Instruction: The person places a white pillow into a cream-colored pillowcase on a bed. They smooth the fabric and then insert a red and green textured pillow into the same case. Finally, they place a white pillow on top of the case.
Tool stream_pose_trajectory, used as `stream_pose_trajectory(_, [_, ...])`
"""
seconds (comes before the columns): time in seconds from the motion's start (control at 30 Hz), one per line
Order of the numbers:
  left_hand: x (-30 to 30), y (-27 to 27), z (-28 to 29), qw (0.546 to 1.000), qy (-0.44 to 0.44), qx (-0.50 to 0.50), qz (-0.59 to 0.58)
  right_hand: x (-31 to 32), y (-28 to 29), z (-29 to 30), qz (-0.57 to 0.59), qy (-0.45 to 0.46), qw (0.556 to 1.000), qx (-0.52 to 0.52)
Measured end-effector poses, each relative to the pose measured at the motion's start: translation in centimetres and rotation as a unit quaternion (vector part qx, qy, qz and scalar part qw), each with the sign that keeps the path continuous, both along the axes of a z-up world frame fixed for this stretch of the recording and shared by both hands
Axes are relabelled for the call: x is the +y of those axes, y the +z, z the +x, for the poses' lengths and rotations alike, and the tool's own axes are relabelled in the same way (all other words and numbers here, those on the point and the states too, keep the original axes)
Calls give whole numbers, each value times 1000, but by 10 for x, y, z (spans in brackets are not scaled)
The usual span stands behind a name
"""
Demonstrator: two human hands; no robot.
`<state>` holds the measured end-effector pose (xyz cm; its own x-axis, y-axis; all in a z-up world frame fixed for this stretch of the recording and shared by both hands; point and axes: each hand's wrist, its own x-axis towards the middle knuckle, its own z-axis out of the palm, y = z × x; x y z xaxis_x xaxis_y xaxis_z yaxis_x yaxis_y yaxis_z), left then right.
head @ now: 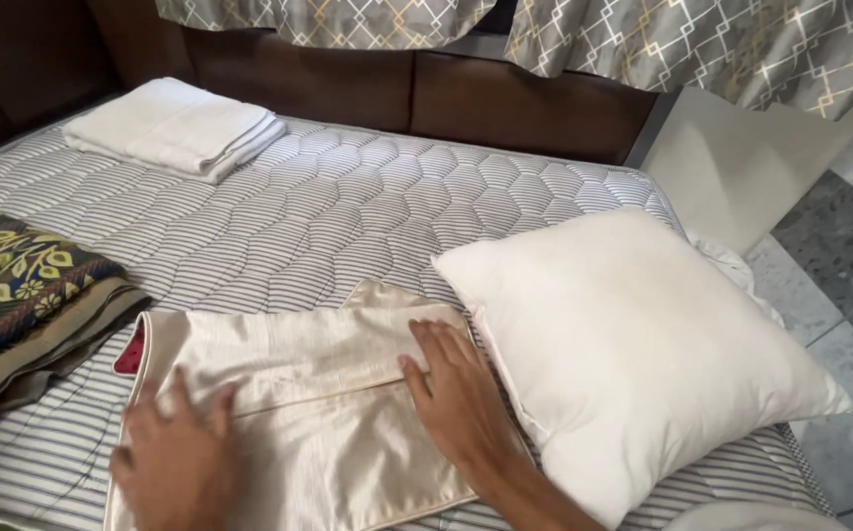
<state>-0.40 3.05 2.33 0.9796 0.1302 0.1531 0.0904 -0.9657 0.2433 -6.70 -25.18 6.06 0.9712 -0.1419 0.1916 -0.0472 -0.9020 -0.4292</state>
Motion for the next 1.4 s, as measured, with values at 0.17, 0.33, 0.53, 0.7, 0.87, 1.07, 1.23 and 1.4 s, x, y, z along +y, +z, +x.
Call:
stream_pose_trajectory(0.17, [30,-9,27,988,89,0,-129,-5,-25,8,-123,53,990,48])
stream_pose_trajectory(0.33, [31,-20,38,998,-14,-35,-40,-2,-16,20,-117,27,988,94])
stream_pose_trajectory(0.53, [25,-19,75,993,-73,-20,-88,-15,-22,53,-108,18,991,75])
stream_pose_trajectory(0.7, [14,-10,81,991,-92,-26,-89,-22,-26,69,-112,15,992,63])
stream_pose_trajectory(0.87, [8,-11,61,991,-95,-59,-68,-23,-29,63,-101,15,994,39])
stream_pose_trajectory(1.07, [-35,-3,28,986,-133,-99,4,-27,-11,39,-117,21,992,-37])
stream_pose_trajectory(1.23, [-49,-19,20,969,-235,-69,-25,-49,29,24,-422,-54,899,-106])
stream_pose_trajectory(1.4, [-50,-21,26,972,-222,-76,-20,-68,63,16,-351,-110,903,-222])
